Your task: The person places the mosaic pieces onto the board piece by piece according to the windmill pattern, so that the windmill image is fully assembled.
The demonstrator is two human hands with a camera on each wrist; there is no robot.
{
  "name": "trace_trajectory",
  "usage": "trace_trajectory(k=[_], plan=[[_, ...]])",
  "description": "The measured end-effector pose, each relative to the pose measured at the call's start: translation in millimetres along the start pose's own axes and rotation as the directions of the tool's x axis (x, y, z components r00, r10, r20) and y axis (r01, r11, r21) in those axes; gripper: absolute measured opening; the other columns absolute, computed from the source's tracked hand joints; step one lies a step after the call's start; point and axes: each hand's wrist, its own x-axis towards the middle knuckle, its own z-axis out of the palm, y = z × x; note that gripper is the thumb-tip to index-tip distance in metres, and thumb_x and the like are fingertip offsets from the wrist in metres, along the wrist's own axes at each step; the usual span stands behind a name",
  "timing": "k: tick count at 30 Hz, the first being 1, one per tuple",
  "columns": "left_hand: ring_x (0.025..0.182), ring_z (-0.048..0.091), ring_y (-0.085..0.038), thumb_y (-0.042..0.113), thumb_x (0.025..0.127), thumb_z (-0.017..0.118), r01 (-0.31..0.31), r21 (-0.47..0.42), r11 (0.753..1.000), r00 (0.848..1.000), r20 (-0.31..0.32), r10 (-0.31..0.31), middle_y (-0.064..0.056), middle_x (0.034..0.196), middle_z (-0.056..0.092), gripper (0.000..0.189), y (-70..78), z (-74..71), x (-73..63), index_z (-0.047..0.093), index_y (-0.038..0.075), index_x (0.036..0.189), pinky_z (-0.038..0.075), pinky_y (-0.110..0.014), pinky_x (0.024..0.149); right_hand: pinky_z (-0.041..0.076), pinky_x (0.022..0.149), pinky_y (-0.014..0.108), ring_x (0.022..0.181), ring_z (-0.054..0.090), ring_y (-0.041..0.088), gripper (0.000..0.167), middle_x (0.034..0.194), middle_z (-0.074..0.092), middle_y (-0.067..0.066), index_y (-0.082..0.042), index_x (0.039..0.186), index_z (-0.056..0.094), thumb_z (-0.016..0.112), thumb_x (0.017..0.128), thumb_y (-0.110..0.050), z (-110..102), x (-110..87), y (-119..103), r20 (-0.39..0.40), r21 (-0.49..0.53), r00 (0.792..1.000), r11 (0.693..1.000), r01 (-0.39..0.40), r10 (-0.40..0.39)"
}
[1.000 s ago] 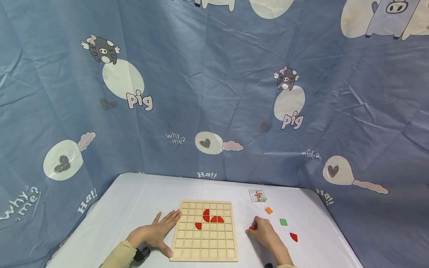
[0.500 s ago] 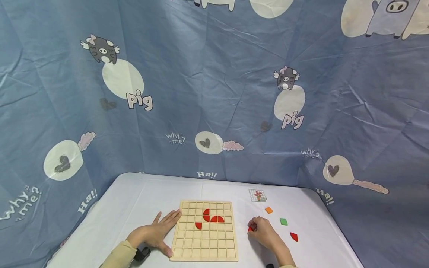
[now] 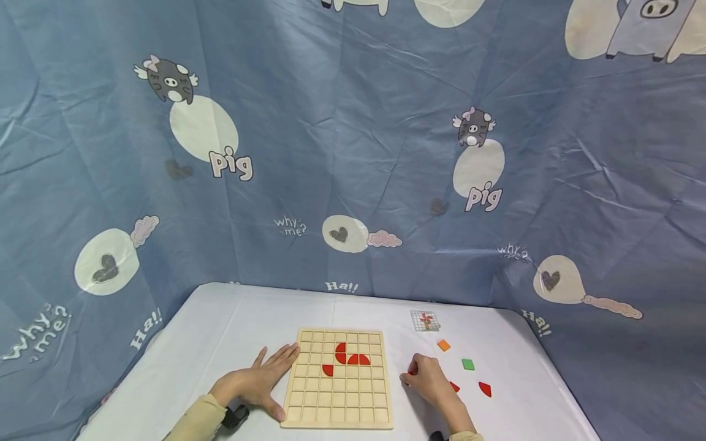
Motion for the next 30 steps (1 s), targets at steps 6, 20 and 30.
trace_trajectory(k=[6,20,30], plan=[[0.150,0.003,-0.035,0.064,0.061,0.079,0.003,0.010,1.000,1.000,-0.005,-0.003,-0.014,0.164,0.002,0.134,-0.1,0.7,0.5,0.004,0.005,0.155,-0.005,-0.068,0.115,0.034,0.048,0.019,0.055,0.045,0.008,0.026,0.060,0.053,-0.005,-0.011,0.073,0.055,0.081,0.076,-0.015,3.2,-0.6,0.9,-0.008,-0.011,1.000,1.000,-0.013,0.013],[0.150,0.003,-0.035,0.065,0.061,0.079,0.006,0.007,1.000,1.000,-0.005,-0.006,-0.014,0.164,0.002,0.134,-0.4,1.7,1.3,0.004,0.005,0.155,-0.004,-0.067,0.115,0.042,0.057,0.022,0.066,0.050,0.007,0.019,0.071,0.060,-0.006,-0.012,0.083,0.067,0.070,0.088,-0.030,-7.7,-2.1,11.0,-0.019,0.025,0.999,0.999,-0.044,0.045],[0.151,0.004,-0.034,0.066,0.061,0.078,0.007,0.017,1.000,1.000,-0.005,-0.007,-0.013,0.164,0.003,0.133,-0.9,1.5,2.4,0.005,0.005,0.155,-0.004,-0.067,0.115,0.048,0.066,0.020,0.080,0.055,0.008,0.028,0.092,0.062,-0.003,-0.008,0.102,0.067,0.080,0.077,-0.013,-16.1,-5.8,22.9,0.125,0.085,0.987,0.992,0.094,-0.104]])
